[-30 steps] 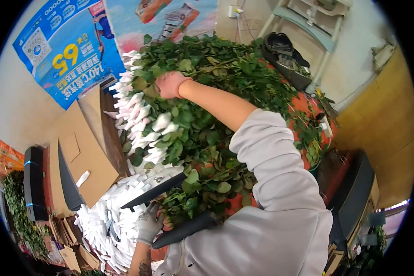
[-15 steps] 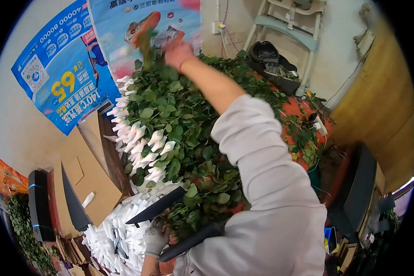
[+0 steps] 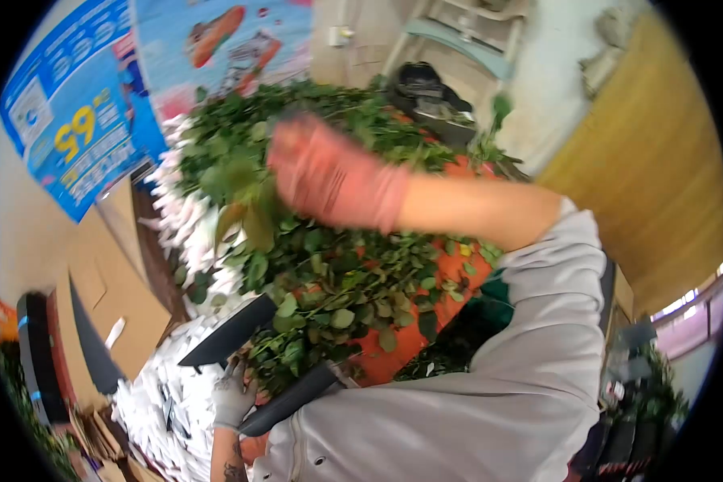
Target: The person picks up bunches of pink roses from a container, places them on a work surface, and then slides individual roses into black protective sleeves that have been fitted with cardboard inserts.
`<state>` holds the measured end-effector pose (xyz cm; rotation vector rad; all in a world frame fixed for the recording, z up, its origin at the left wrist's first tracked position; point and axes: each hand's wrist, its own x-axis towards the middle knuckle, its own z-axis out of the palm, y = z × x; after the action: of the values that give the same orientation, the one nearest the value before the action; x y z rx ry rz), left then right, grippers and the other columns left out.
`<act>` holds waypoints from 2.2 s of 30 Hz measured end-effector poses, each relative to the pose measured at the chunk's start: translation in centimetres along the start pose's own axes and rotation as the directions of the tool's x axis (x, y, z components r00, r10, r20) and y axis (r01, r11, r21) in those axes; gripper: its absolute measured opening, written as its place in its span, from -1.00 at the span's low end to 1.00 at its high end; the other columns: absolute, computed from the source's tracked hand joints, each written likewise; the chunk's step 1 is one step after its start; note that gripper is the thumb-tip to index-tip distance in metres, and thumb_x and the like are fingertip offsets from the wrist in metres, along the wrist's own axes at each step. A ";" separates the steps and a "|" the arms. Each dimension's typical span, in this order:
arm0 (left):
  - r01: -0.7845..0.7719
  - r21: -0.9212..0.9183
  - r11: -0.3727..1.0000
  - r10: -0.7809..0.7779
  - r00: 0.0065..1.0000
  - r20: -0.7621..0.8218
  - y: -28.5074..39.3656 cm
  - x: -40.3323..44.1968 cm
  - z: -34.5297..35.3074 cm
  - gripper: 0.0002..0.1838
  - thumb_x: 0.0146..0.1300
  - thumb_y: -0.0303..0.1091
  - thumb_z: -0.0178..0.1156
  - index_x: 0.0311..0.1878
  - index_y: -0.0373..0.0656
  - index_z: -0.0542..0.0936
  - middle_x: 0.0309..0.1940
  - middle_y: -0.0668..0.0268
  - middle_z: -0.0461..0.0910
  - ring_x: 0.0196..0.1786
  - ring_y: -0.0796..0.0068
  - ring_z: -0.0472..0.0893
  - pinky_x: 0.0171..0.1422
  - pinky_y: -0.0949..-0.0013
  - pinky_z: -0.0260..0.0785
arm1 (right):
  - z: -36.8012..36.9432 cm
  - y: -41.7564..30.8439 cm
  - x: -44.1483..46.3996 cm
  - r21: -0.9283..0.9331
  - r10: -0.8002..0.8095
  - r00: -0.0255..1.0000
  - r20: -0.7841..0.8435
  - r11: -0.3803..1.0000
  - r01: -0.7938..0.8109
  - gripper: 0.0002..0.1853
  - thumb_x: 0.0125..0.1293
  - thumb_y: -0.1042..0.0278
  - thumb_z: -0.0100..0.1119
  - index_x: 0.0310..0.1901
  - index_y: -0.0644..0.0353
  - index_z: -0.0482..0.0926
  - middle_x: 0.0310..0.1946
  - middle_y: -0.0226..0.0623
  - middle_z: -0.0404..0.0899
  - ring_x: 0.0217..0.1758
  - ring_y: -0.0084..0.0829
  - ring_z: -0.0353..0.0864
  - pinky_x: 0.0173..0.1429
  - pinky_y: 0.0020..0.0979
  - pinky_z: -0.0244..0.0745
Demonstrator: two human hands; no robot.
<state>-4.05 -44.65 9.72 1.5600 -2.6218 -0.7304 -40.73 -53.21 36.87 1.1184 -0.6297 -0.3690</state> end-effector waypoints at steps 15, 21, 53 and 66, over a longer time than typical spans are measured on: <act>0.019 0.123 0.992 -0.020 1.000 0.006 -1.2 -0.4 1.4 -0.28 0.11 -0.05 0.09 0.35 -0.07 0.21 0.31 0.11 0.25 0.08 0.14 0.52 0.06 0.20 0.42 | 12.5 -1.4 11.5 0.339 0.302 0.902 0.308 0.851 -0.401 -0.61 0.11 0.36 0.01 0.02 0.13 0.33 -0.04 -0.19 0.40 0.13 -0.30 0.31 0.11 -0.24 0.25; 0.117 0.011 0.993 -0.117 0.987 0.114 0.3 -0.7 -0.8 -0.30 0.15 0.00 0.03 0.36 0.01 0.21 0.36 0.18 0.16 0.06 0.16 0.54 0.03 0.17 0.43 | 7.0 -18.3 20.5 0.869 -0.419 0.802 0.426 0.434 -0.236 -0.65 0.16 0.33 -0.14 -0.02 0.06 0.48 -0.15 -0.31 0.55 -0.03 -0.36 0.50 0.02 -0.40 0.34; 0.095 0.019 0.995 -0.095 0.995 0.017 -0.3 -0.6 0.5 -0.23 0.10 -0.03 0.09 0.39 -0.02 0.14 0.34 0.20 0.22 -0.11 0.16 0.61 -0.11 0.18 0.48 | 9.1 -17.2 13.5 0.953 -0.304 0.912 0.275 -0.042 -0.301 -0.79 0.12 0.24 0.06 -0.20 -0.10 0.61 0.00 -0.28 0.53 0.15 -0.29 0.44 0.22 -0.28 0.31; 0.158 0.045 0.986 -0.162 0.977 0.138 0.2 -0.1 -0.3 -0.22 0.10 0.08 0.07 0.38 -0.04 0.18 0.35 0.17 0.21 -0.01 0.20 0.58 0.01 0.18 0.44 | 7.1 -18.0 17.3 0.921 -0.387 0.899 0.202 0.388 -0.040 -0.70 0.06 0.33 -0.03 -0.16 0.11 0.56 -0.19 -0.22 0.56 -0.12 -0.34 0.54 -0.13 -0.34 0.46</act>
<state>-4.09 -44.57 10.11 1.8111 -2.6408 -0.8390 -31.31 -75.43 27.34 2.2641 -1.1490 -0.4464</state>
